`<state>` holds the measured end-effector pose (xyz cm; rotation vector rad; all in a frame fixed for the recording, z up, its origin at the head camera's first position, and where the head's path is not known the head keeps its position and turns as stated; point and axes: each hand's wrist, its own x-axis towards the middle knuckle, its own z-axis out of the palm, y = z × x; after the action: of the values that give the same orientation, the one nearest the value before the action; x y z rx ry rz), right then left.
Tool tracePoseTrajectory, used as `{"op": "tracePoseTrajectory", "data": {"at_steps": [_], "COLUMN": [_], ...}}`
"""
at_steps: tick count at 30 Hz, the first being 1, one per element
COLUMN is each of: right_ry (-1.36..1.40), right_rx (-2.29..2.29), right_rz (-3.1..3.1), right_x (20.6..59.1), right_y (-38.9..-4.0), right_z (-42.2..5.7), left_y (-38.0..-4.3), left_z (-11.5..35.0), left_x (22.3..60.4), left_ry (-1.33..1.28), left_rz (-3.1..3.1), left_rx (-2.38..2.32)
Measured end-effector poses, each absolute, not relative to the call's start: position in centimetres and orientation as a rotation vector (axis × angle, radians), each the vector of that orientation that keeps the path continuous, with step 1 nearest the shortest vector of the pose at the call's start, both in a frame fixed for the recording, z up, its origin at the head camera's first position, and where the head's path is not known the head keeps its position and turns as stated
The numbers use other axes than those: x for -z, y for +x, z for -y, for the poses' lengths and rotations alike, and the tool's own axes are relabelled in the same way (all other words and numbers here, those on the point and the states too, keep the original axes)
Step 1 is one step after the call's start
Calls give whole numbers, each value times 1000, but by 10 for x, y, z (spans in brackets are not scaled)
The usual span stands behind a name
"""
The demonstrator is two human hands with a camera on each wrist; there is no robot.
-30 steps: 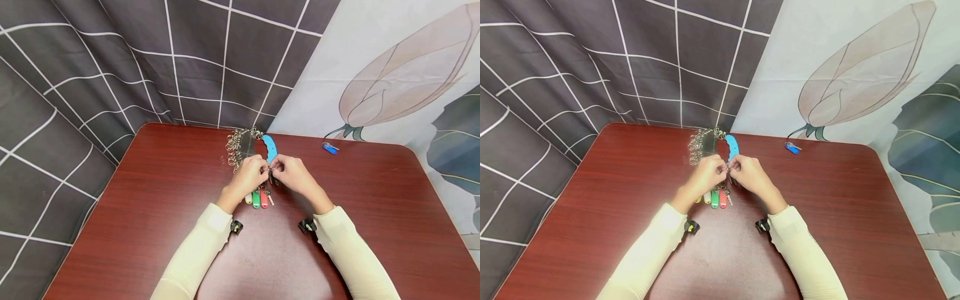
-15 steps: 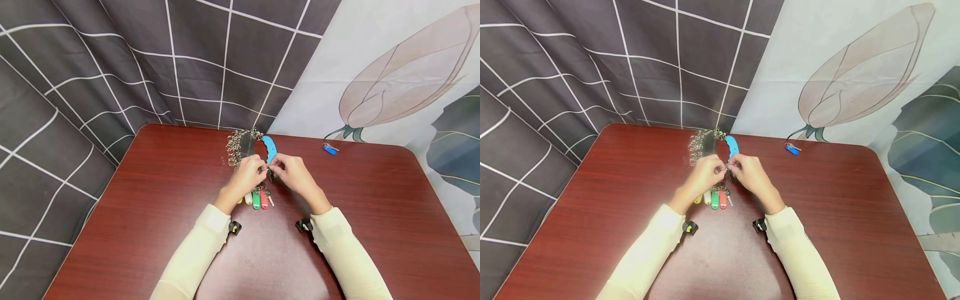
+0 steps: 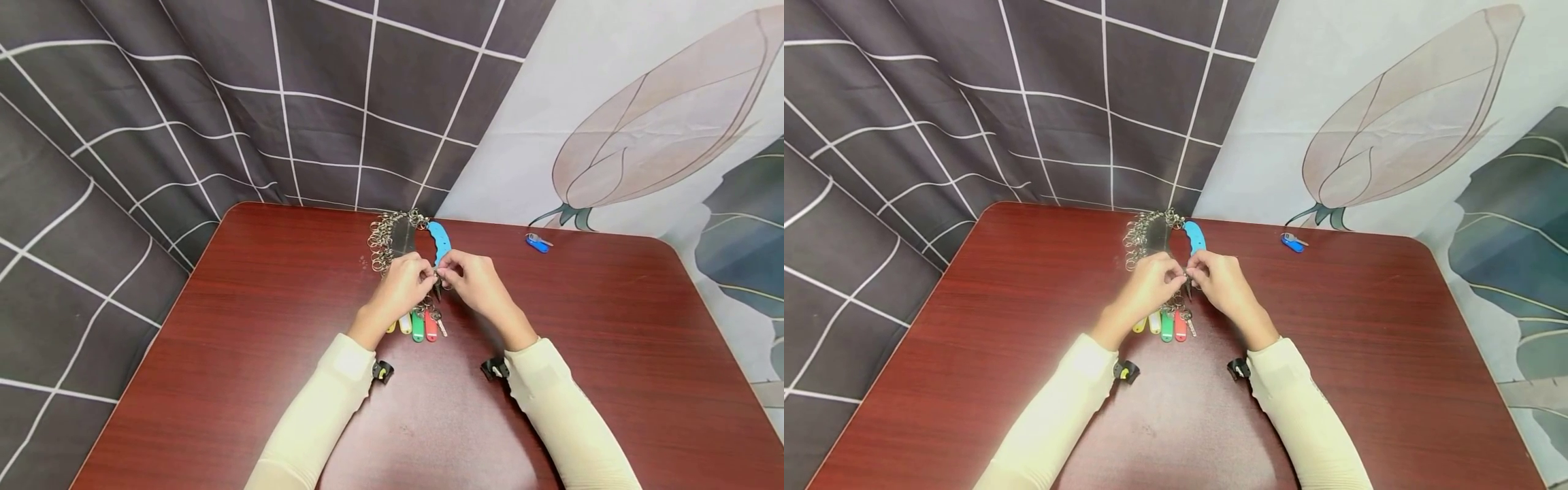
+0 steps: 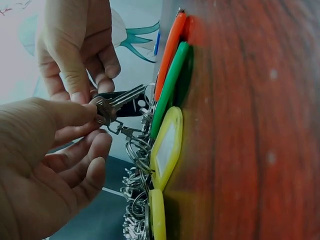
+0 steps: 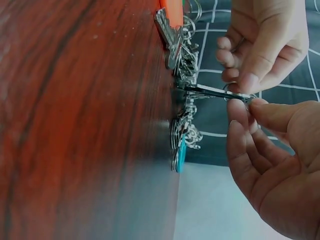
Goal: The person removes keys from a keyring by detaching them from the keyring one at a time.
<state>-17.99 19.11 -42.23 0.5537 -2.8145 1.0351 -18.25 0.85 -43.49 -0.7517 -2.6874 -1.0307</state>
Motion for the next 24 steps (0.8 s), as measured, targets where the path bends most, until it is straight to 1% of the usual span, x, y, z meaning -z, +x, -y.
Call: {"op": "tracePoseTrajectory", "data": {"at_steps": [11, 24], "right_ry": [643, 644], "right_rx": [-933, -911], "right_rz": [2854, 2850], "right_x": [420, 418], "right_y": [-178, -178], "right_z": [-188, -190], "left_y": [-183, -181], "left_z": [-10, -10], "left_x": [438, 434], "left_ry": [-757, -763], "left_rz": [2642, 2767], "left_rx": [1081, 1031]}}
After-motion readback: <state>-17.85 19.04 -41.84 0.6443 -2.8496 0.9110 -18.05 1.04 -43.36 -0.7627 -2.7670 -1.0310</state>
